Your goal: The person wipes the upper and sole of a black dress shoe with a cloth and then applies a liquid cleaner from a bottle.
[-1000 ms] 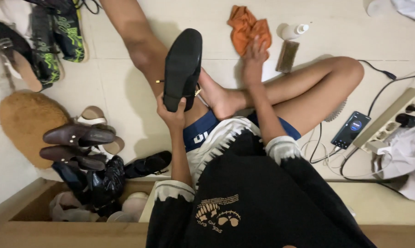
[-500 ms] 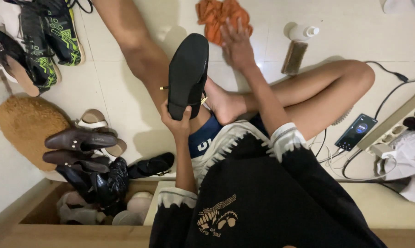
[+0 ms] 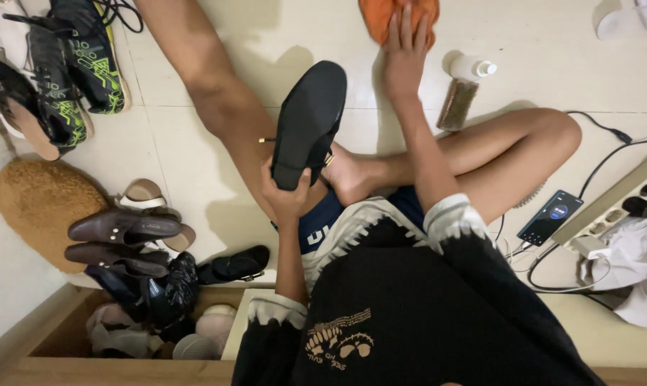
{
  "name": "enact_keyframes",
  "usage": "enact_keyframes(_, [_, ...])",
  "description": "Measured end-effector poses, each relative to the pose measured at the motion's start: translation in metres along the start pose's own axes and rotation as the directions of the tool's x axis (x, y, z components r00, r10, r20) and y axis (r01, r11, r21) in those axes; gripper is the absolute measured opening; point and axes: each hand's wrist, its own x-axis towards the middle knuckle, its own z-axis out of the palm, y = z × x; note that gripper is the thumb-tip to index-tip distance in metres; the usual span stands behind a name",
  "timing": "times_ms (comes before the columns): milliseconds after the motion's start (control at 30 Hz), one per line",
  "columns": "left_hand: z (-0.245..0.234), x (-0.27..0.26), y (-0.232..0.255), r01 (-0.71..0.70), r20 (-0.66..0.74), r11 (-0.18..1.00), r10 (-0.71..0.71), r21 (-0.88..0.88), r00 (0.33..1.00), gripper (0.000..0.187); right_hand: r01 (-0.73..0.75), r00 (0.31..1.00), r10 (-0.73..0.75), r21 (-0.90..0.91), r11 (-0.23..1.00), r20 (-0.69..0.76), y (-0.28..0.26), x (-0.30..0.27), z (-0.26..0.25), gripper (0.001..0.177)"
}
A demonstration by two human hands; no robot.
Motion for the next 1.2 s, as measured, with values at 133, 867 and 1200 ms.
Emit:
enact_keyframes(133, [0.039,0.026,0.001,-0.138,0.011,0.989,0.138,0.049,0.990,0.050,-0.005,0.999,0.009,0.097,0.995,-0.043,-0.027,-0.054,-0.070,0.045])
enact_keyframes(867, [0.125,0.066,-0.007,-0.389,0.486,0.763,0.113,0.516,0.867,0.073,-0.336,0.886,0.276,0.106,0.936,0.373,-0.023,-0.111,-0.120,0.042])
enact_keyframes(1200, [0.119,0.074,0.009,-0.326,0.570,0.787,-0.039,0.524,0.821,0.074,-0.334,0.937,0.301,0.207,0.920,0.176,-0.033,-0.083,-0.180,0.027])
